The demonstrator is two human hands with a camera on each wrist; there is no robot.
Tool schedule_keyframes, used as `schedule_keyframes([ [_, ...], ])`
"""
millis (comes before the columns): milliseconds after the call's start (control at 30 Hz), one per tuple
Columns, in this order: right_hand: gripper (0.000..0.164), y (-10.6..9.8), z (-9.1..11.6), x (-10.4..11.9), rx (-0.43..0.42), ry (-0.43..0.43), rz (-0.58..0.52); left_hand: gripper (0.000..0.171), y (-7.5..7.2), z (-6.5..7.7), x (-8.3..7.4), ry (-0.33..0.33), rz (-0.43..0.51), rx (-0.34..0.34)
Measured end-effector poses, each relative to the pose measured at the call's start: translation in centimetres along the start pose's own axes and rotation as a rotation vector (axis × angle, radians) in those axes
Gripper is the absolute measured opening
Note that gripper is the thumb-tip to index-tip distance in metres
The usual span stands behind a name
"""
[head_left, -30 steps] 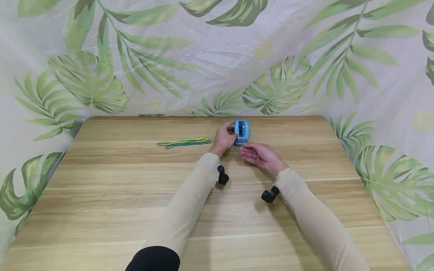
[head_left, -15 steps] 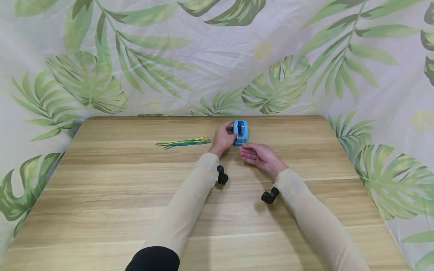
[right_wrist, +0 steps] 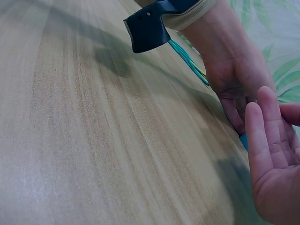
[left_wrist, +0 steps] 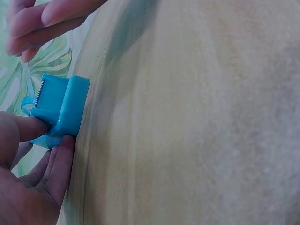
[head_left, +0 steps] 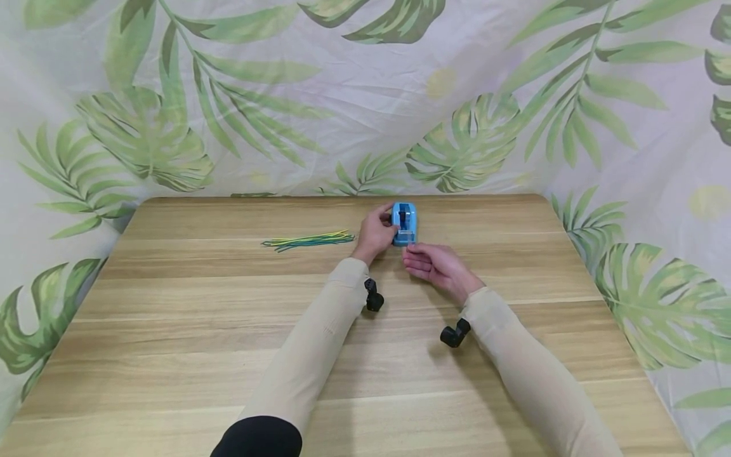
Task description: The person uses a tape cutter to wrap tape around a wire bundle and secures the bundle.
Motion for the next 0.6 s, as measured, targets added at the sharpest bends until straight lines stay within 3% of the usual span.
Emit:
schedule_keyframes([
  [600,0.013,-0.06,0.45,-0.4,0.007,-0.003,0.012,0.056,0.04,-0.24,0.16,0.035,0.02,-0.009],
])
Point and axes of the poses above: each hand's wrist, its own z-axis away from the middle knuckle, its own y-axis out of the palm, x = y × z, the point moved 5 cm from there along -z, towards the middle knuckle, and after that the axes turned 2 degrees about y, right-handed, at the moved point
